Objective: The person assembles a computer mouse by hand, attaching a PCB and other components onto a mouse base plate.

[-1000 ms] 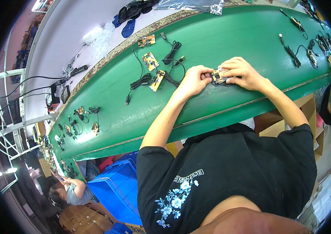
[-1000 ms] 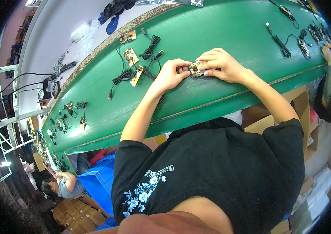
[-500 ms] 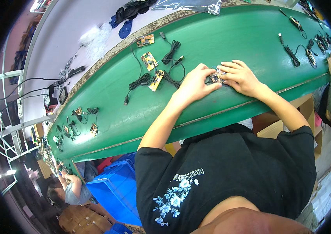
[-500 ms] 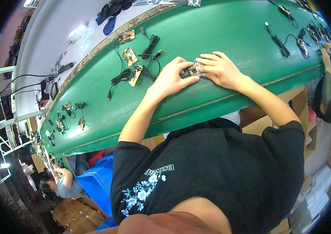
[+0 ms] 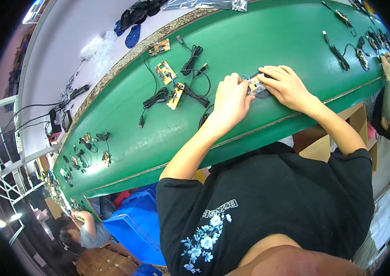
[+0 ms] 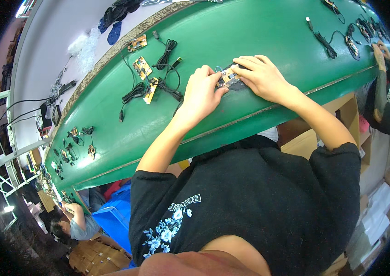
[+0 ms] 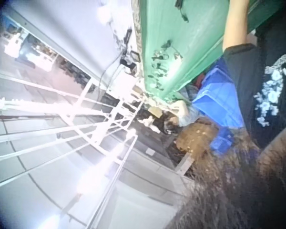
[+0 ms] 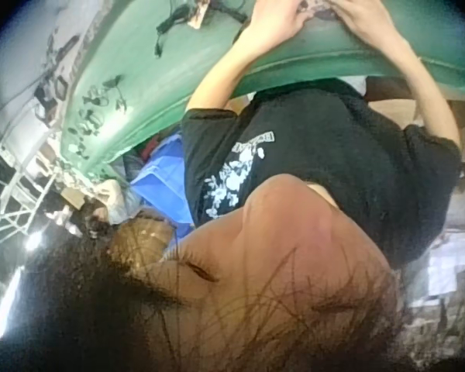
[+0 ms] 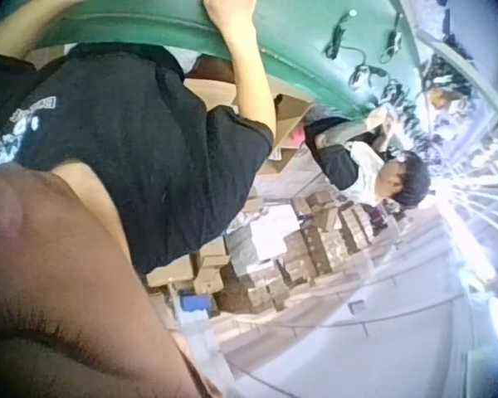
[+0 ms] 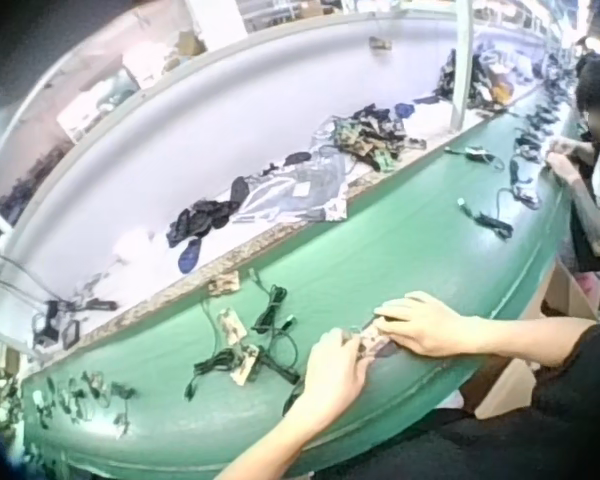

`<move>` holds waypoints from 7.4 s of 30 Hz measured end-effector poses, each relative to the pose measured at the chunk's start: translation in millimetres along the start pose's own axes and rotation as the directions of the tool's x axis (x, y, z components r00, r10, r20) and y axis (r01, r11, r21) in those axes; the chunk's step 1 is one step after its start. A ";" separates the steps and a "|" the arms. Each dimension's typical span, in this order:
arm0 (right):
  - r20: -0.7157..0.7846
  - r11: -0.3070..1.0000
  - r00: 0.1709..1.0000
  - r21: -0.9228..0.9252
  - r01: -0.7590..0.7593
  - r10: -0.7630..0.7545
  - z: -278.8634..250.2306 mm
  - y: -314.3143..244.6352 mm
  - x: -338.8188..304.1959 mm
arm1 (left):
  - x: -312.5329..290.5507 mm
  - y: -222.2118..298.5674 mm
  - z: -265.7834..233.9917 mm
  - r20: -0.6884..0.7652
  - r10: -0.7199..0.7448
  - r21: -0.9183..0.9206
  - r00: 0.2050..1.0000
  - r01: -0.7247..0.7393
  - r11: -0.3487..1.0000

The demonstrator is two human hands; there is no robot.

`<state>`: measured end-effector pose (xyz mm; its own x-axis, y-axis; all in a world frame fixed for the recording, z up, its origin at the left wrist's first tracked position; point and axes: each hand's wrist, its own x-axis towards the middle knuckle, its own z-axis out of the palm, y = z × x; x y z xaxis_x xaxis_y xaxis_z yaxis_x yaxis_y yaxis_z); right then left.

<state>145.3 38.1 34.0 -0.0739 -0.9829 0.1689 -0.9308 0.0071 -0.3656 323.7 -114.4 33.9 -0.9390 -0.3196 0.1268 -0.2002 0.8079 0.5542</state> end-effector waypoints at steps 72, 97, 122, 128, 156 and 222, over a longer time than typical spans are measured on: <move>-0.260 0.975 0.944 0.036 0.219 -0.203 17.3 22.6 313.0 | -85.5 -243.0 -96.1 -0.658 -0.329 0.130 0.678 0.532 0.837; -0.117 0.956 0.990 0.276 0.104 -0.074 28.5 -57.6 205.7 | -75.2 -234.4 -86.0 -0.840 -0.077 0.087 0.536 0.273 0.958; -0.008 0.961 0.967 0.113 0.254 -0.255 173.0 -182.3 448.6 | -197.6 -42.6 -9.2 -0.024 0.204 -0.108 0.979 -0.205 0.973; -0.010 0.957 0.957 -0.014 0.289 -0.290 197.8 -188.1 476.0 | -197.4 -44.2 -14.4 -0.013 0.227 -0.239 0.974 -0.223 0.945; 0.089 0.903 0.912 -0.128 0.409 -0.401 229.3 -241.2 459.8 | -131.4 -62.9 -14.2 -0.275 -0.062 -0.650 0.959 -0.138 0.747; -0.196 0.947 0.977 0.320 -0.010 0.077 87.6 -149.6 40.4 | -157.9 -80.2 -52.1 -0.176 -0.063 -0.265 0.982 0.015 0.964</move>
<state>312.9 -18.8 15.3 -0.2142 -0.9240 0.3168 -0.7665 -0.0421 -0.6409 502.6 -154.5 12.3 -0.8608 -0.4520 0.2340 -0.1325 0.6429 0.7544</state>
